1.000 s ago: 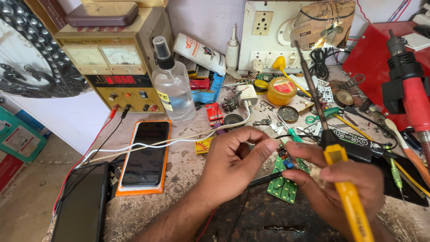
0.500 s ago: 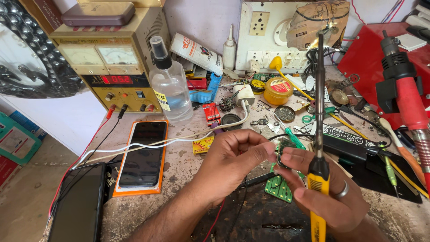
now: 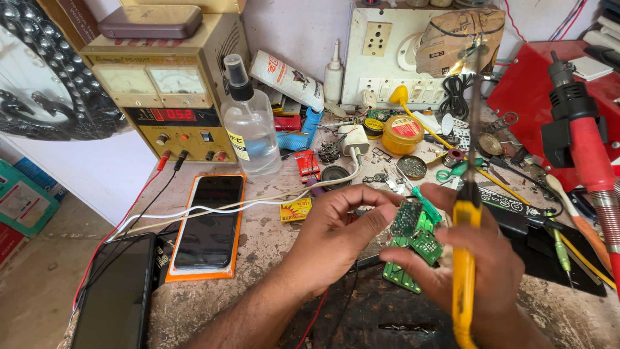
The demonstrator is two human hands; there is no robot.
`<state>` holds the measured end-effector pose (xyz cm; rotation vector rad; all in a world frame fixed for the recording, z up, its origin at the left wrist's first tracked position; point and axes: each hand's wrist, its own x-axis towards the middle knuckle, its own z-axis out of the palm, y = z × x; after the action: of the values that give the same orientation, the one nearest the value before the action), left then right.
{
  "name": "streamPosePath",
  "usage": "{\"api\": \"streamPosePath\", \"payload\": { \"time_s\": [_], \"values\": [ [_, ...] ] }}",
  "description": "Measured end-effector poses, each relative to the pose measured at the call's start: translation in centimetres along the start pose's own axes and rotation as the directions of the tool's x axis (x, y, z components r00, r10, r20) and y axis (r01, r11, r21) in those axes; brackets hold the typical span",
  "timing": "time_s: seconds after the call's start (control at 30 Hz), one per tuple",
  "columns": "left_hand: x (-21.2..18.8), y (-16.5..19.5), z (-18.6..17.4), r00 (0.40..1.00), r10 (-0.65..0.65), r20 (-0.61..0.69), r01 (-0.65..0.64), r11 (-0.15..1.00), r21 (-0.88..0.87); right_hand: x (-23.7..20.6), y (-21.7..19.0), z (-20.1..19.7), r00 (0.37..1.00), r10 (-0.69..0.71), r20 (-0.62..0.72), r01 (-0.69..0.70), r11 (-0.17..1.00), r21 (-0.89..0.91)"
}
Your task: The person solders a small green circuit board using a soldering iron and solder wire. They hold the board with tweezers, apply heat to specific points, and add solder to secure connections. The person also handles a small red component and a power adapter during the process.
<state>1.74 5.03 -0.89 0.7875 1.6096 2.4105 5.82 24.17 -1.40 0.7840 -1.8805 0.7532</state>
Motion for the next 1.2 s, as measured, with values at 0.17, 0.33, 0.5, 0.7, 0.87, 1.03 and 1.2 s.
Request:
{"api": "streamPosePath", "payload": {
  "time_s": [0.17, 0.33, 0.5, 0.7, 0.87, 1.03, 1.2],
  "values": [
    [-0.5, 0.1, -0.3, 0.981, -0.166, 0.101, 0.179, 0.974, -0.141, 0.3, 0.0, -0.3, 0.976, 0.210, 0.058, -0.216, 0.969, 0.124],
    [-0.5, 0.1, -0.7, 0.980, -0.157, 0.119, 0.175, 0.972, -0.157, 0.3, -0.1, -0.4, 0.970, 0.233, 0.071, -0.241, 0.957, 0.159],
    [-0.3, -0.4, -0.3, 0.986, -0.162, 0.032, 0.166, 0.963, -0.213, 0.2, 0.2, -0.3, 0.990, 0.143, 0.006, -0.142, 0.976, 0.163],
    [0.8, 0.0, -1.7, 0.986, -0.078, -0.146, 0.050, 0.981, -0.188, -2.7, 1.0, -2.4, 0.921, 0.358, -0.151, -0.276, 0.876, 0.395],
    [1.1, 0.0, -1.8, 0.982, -0.036, -0.183, 0.008, 0.988, -0.152, -4.2, 4.2, -4.6, 0.857, 0.400, -0.326, -0.257, 0.878, 0.403],
    [0.9, 0.0, -2.0, 0.991, 0.010, -0.137, -0.023, 0.995, -0.099, -6.7, 5.4, -6.1, 0.882, 0.412, -0.229, -0.331, 0.887, 0.323],
    [0.5, 0.2, -1.9, 0.997, 0.057, -0.045, -0.062, 0.992, -0.115, -7.2, 4.6, -6.9, 0.894, 0.422, -0.150, -0.371, 0.886, 0.280]
  ]
}}
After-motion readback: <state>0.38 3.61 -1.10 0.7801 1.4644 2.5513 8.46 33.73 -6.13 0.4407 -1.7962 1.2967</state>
